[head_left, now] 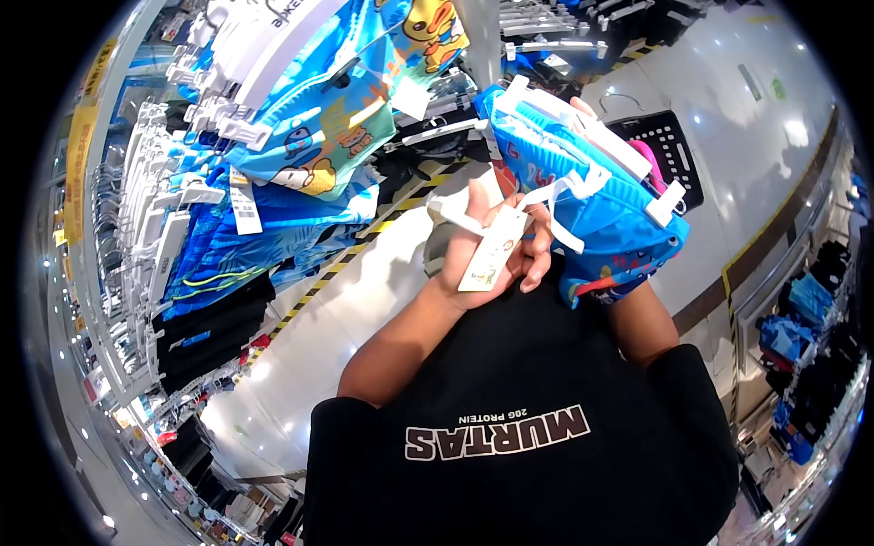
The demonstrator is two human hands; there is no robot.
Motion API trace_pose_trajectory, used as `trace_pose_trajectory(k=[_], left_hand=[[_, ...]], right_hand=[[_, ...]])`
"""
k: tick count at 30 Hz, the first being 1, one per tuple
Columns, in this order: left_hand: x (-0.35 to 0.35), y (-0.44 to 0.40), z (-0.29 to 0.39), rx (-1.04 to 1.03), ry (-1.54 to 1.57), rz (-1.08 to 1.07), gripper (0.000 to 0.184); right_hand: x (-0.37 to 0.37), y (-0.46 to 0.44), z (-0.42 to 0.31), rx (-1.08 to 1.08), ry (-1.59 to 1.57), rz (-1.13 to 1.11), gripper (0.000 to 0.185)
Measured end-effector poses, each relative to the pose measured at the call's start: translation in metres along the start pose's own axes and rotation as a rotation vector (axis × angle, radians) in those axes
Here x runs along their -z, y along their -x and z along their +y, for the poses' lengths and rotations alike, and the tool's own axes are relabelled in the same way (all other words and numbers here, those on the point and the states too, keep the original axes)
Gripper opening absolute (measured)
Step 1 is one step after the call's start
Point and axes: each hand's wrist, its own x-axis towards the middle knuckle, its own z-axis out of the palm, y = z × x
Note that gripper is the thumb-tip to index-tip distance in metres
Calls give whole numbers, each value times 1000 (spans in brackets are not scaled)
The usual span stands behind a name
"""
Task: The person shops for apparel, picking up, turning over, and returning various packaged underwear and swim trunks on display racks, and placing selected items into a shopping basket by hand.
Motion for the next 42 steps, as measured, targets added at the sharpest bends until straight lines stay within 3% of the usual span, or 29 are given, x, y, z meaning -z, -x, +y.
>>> trace_pose_trajectory(k=[2,8,12,13,16,18,19,21,23,29,32,34,36,38,40,42], left_hand=[[13,-2,-5,18,56,-170,95],[-7,-2,-5,51,15,-158,101],[-5,-3,-7,49,77,-158,80],[-6,-3,-7,51,86,-164,76],[-3,-3,-8,47,105,-168,70],[-1,-4,-8,46,122,-147,69],[-1,-3,-7,47,136,-126,68],[-1,-3,-7,51,151,-105,66],[0,-2,-8,50,152,-101,65],[-2,-3,-7,46,148,-96,66],[-7,-3,-5,15,6,-59,60],[4,-3,-6,26,-161,39,52],[9,3,-4,6,-542,253,36],[19,3,-13,-148,-808,411,33],[23,8,-11,-235,-760,521,34],[22,9,-11,-342,-570,672,35]], right_hand=[[0,-1,-3,-27,-43,-29,54],[2,6,-7,-189,-211,-109,55],[4,19,-8,-382,-330,-138,55],[2,23,-8,-317,-262,-130,55],[-5,31,-3,154,480,-84,55],[-12,33,-3,257,599,-113,55],[-26,39,-6,214,405,-116,55],[-38,40,-8,205,418,-73,55],[-42,39,-6,263,830,22,55],[-24,35,-3,26,156,24,58],[11,19,6,112,398,87,66],[-5,8,4,240,579,139,64],[-40,13,17,436,764,212,53],[-34,4,16,632,1089,266,47],[-51,0,-2,929,1740,126,48],[-70,-6,-9,1016,1899,26,47]])
